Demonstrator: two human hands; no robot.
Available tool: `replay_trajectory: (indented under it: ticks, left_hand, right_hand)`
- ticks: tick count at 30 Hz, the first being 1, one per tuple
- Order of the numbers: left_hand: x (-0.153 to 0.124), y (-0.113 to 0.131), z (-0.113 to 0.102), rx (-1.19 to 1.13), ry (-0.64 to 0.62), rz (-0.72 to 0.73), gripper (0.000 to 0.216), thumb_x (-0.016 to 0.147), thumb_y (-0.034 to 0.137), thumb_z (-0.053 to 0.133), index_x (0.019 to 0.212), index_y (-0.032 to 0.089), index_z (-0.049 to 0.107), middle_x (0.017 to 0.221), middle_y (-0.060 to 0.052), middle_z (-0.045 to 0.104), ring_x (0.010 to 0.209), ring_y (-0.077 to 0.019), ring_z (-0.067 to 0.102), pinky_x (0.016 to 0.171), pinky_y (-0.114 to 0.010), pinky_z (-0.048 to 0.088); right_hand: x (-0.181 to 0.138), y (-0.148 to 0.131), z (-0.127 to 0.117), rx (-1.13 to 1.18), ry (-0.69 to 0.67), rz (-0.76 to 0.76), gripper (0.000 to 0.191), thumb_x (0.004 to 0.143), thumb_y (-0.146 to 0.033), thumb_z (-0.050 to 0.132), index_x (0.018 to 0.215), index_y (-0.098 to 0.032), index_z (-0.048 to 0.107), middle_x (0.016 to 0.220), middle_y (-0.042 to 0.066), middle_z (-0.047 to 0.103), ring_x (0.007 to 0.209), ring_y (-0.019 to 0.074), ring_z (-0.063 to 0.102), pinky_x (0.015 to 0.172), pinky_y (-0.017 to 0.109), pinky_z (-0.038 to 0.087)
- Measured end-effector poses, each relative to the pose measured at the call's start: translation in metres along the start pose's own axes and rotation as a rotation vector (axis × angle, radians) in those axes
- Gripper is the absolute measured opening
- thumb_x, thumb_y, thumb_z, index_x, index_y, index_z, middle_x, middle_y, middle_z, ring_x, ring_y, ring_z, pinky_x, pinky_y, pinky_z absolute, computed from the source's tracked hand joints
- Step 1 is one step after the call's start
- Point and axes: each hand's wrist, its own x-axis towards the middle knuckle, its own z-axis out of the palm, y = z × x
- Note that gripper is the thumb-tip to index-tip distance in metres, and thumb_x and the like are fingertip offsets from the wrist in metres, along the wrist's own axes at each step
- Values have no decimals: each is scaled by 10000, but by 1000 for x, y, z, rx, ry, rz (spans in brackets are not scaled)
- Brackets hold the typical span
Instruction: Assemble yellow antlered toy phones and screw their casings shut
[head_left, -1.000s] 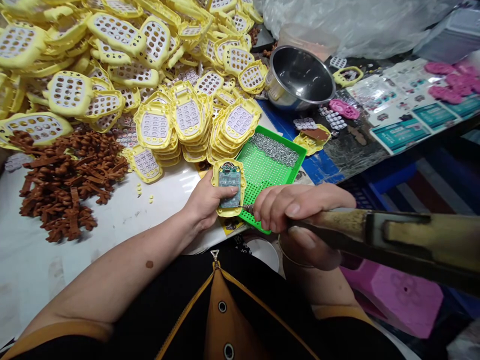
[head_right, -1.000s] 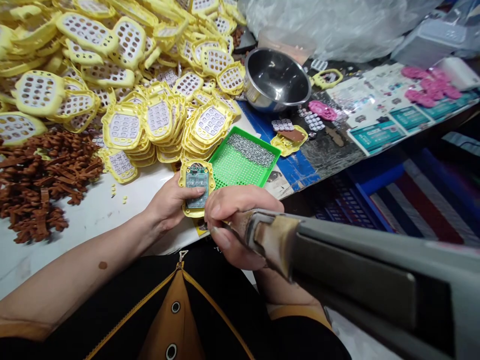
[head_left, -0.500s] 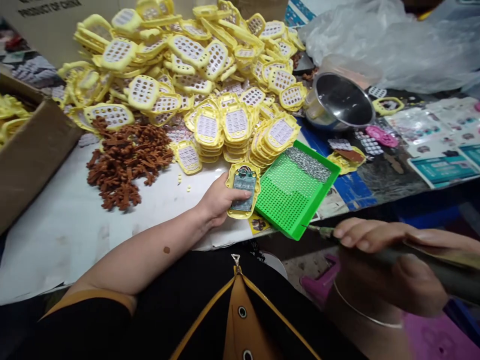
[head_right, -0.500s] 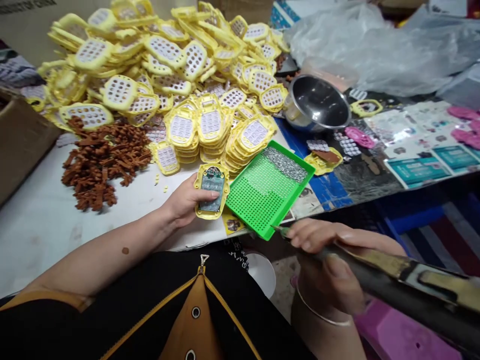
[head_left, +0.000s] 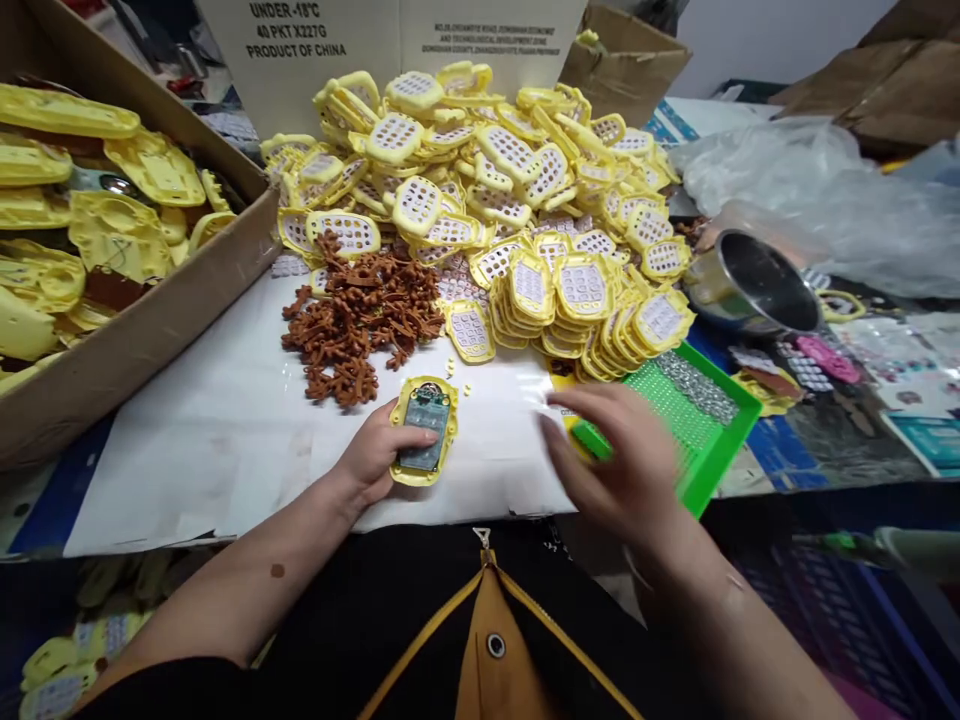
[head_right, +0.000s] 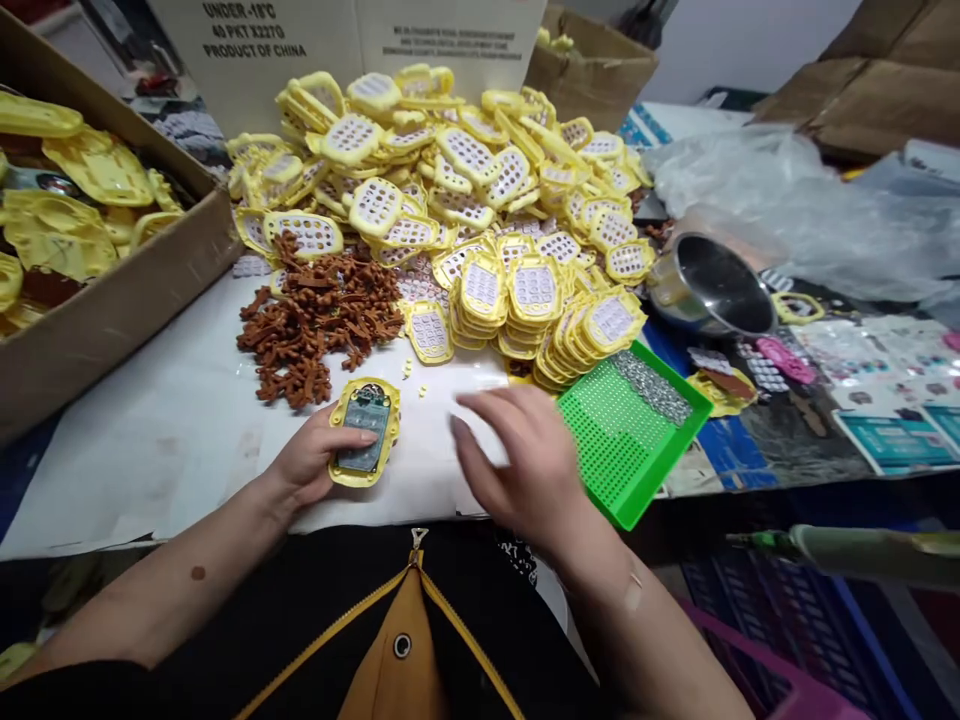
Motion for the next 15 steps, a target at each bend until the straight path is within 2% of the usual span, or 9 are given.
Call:
replay_trajectory:
  ticks: [1, 3, 5, 7, 9, 12, 15]
  left_hand:
    - [-3, 2, -7, -6, 15, 6, 356, 512, 101, 777, 845, 120, 654, 745, -59, 703, 645, -177, 652, 638, -300, 520]
    - [-7, 5, -18, -22, 37, 23, 329, 513, 114, 783, 822, 110, 667, 729, -66, 704, 640, -180, 654, 635, -299, 522]
    - [-11, 8, -27, -47, 52, 35, 327, 506, 113, 788, 813, 107, 676, 726, -69, 707, 636, -181, 654, 631, -297, 523]
    - [-12, 10, -34, -74, 57, 36, 348, 504, 107, 791, 833, 110, 678, 740, -68, 711, 643, -180, 657, 634, -295, 525]
    - [-12, 12, -40, -94, 54, 25, 376, 504, 104, 795, 860, 115, 673, 754, -66, 713, 654, -183, 661, 638, -298, 527]
    - [-9, 13, -44, -113, 48, 13, 409, 495, 101, 802, 880, 115, 663, 756, -61, 711, 672, -191, 664, 641, -301, 529]
    - [-7, 13, -44, -113, 39, 3, 443, 483, 99, 810, 898, 112, 656, 762, -57, 712, 680, -190, 661, 650, -306, 534]
  right_hand:
    - [18, 6, 21, -129, -98, -62, 242, 810, -272, 658, 1046, -217, 653, 998, 100, 663, 939, 268, 593, 867, 465, 487]
    - [55, 22, 62, -383, -307, -94, 329, 832, -194, 571, 1153, -123, 601, 1105, 183, 635, 1020, 309, 565, 905, 487, 457]
    - [86, 36, 95, -450, -374, -11, 345, 829, -121, 510, 1164, -88, 588, 1203, 225, 595, 1088, 321, 537, 953, 484, 421]
    - [101, 47, 111, -450, -377, 40, 253, 843, -117, 473, 1030, -75, 639, 1046, 231, 652, 1003, 322, 573, 915, 499, 426]
    - [101, 54, 112, -427, -336, 82, 247, 880, -163, 441, 1018, -92, 633, 989, 204, 667, 966, 302, 589, 896, 494, 433]
    - [82, 56, 98, -313, -238, 189, 286, 939, -266, 364, 1080, -139, 578, 975, 135, 668, 887, 224, 613, 813, 412, 489]
    - [58, 53, 87, 218, -122, 466, 246, 886, -378, 490, 1008, -187, 585, 851, 46, 652, 734, 149, 599, 710, 324, 505]
